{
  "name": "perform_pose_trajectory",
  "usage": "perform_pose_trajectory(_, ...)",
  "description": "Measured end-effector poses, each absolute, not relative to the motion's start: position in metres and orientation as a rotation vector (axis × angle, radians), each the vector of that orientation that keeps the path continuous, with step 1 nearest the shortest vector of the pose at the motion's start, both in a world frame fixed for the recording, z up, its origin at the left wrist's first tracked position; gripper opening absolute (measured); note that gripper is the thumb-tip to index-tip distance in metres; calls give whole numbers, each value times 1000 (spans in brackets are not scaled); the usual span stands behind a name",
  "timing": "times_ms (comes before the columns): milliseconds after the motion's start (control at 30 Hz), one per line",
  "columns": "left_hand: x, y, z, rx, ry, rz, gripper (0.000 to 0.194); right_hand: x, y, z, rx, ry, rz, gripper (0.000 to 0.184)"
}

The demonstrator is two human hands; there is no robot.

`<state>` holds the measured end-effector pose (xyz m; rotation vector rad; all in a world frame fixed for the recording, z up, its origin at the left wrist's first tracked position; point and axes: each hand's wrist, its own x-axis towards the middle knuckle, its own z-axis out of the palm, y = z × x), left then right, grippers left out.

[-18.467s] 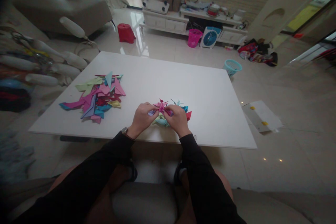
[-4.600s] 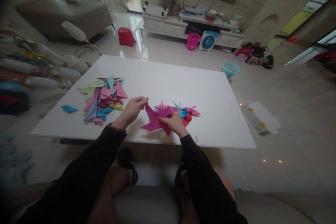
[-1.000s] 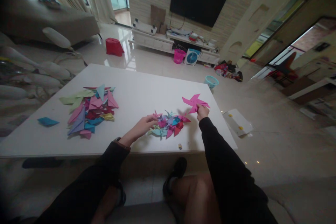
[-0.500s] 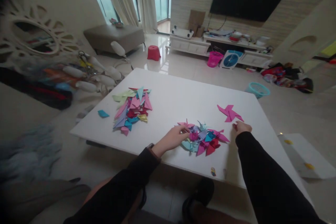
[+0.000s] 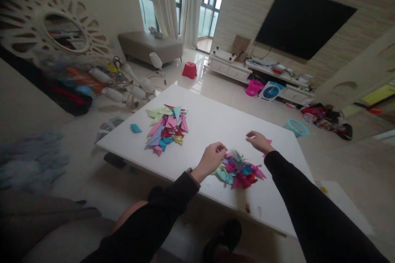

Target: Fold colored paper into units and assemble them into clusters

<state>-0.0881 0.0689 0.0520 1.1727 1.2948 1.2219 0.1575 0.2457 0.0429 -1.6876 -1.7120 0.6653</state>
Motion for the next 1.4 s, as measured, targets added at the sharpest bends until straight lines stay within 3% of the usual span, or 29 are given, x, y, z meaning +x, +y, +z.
perform_pose_trajectory(200,-124,66,76,1007,1240,1555,14,-27,243,31,-1161,-2513,566,21)
perform_pose_trajectory(400,-177,73,86,850,1318,1778,13,-195,230,5,-889,-2879,251,32)
perform_pose_trajectory(667,-209,83,93,743,1386,1802,14,-285,229,-16,-904,-3074,63,33)
perform_pose_trajectory(900,-210,84,91,645,1349,1901,14,-274,222,10,-862,-2971,22,33)
perform_pose_trajectory(1067,-191,86,79,334,1257,1936,12,-193,212,62,-853,-2823,-37,29)
perform_pose_trajectory(1200,-162,83,70,-14,1012,1687,10,-89,178,98,-1012,-2479,-99,23)
perform_pose_trajectory(1400,-114,68,56,51,540,1190,41,36,84,89,-1300,-1941,-150,12)
